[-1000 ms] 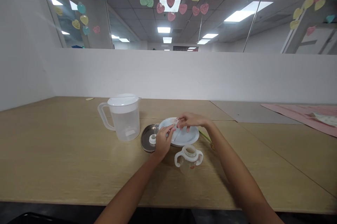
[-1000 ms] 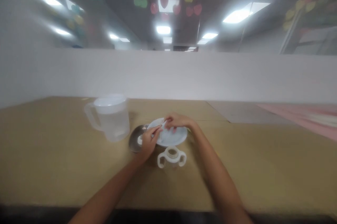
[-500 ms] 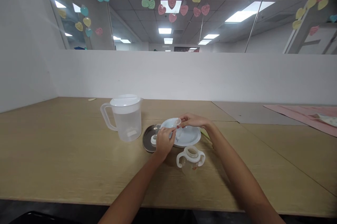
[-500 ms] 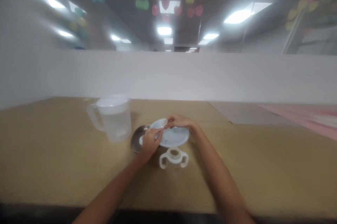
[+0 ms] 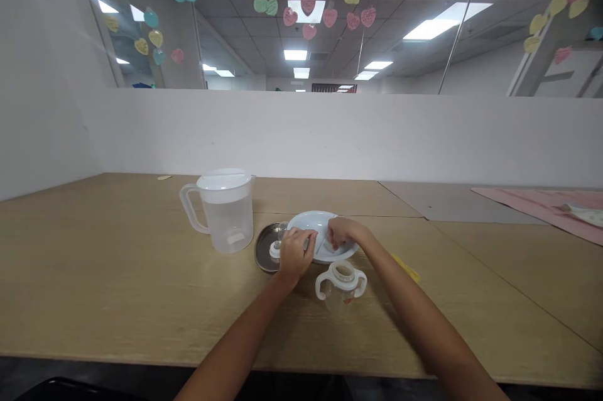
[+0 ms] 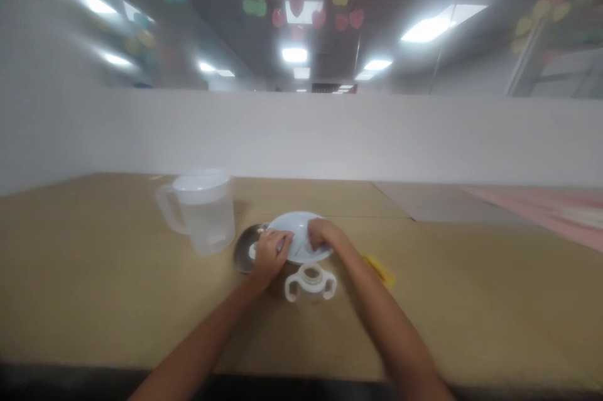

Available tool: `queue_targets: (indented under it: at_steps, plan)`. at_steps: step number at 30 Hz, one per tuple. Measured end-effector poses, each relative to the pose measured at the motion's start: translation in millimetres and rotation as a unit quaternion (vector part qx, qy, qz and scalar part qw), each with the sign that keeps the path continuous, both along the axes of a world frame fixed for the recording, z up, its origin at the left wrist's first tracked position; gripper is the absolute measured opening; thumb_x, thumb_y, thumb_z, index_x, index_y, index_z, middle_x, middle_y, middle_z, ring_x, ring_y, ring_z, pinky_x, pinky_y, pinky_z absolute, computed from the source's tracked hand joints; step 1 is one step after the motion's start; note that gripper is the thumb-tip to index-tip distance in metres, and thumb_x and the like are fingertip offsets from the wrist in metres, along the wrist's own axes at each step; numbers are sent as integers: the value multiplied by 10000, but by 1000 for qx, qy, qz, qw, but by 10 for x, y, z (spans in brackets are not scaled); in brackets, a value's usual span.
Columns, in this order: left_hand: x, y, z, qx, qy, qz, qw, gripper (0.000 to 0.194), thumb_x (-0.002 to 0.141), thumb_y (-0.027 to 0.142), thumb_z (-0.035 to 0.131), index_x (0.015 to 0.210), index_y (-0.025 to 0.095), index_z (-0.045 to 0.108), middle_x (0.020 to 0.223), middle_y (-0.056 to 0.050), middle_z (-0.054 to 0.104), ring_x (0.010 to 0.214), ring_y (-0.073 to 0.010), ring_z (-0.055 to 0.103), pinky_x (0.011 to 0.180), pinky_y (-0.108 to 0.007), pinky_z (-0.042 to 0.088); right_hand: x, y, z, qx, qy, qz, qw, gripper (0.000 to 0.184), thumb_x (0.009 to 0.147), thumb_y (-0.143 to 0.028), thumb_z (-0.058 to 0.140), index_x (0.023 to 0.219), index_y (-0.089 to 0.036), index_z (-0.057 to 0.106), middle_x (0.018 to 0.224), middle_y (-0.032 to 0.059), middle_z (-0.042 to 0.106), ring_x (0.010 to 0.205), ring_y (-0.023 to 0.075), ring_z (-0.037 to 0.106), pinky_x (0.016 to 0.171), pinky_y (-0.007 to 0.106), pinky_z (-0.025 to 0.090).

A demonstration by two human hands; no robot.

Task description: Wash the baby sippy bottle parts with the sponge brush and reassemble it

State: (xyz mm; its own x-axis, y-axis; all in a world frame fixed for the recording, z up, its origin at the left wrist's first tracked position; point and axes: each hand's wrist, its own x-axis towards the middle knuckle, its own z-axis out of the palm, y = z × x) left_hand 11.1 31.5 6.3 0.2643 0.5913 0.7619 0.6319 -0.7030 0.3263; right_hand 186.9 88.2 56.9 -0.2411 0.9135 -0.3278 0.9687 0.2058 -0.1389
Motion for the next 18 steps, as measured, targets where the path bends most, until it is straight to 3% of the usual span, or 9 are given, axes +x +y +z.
queue_targets:
  at_steps: [2,6,9,12,14,18]
  plan:
    - [0,-21,11,6,-11,-10,1000,268,914,256,421,830,193,668,819,-43,704,795,-193,584,764,-328,389,-49,-2,-53,-6,26,8,1000,116,557,-195,717,652,-131,700,567,32,636,570,143,560,550,225,392]
    - [2,-57,19,8,-51,-28,998,287,923,267,393,849,200,661,794,-38,693,778,-185,584,761,-319,389,-130,28,-184,-37,179,86,979,188,709,-302,596,634,-148,671,553,10,622,573,121,553,600,215,404]
    - [-12,-52,24,1,-76,-26,997,312,924,260,372,805,208,655,781,-33,690,793,-188,591,798,-330,390,-157,80,-245,2,265,113,958,271,759,-351,525,626,-147,644,574,10,617,582,118,536,613,223,401]
    - [-47,9,31,-25,-120,0,992,306,905,271,392,757,209,652,778,-40,693,808,-195,603,818,-334,401,-104,138,-221,55,331,87,938,302,778,-383,497,667,-139,636,606,19,621,581,113,521,590,223,390]
    - [-78,87,23,-62,-204,23,977,292,883,290,411,745,202,653,784,-45,697,803,-192,614,808,-322,422,-39,154,-149,94,373,50,922,294,779,-387,501,699,-134,629,618,24,622,574,110,521,566,219,389]
    - [-144,302,-51,-156,-395,51,904,197,787,239,450,756,195,640,785,-31,699,763,-173,639,746,-280,470,43,20,142,154,461,-1,874,301,792,-418,530,730,-133,602,593,26,601,533,101,529,512,203,402]
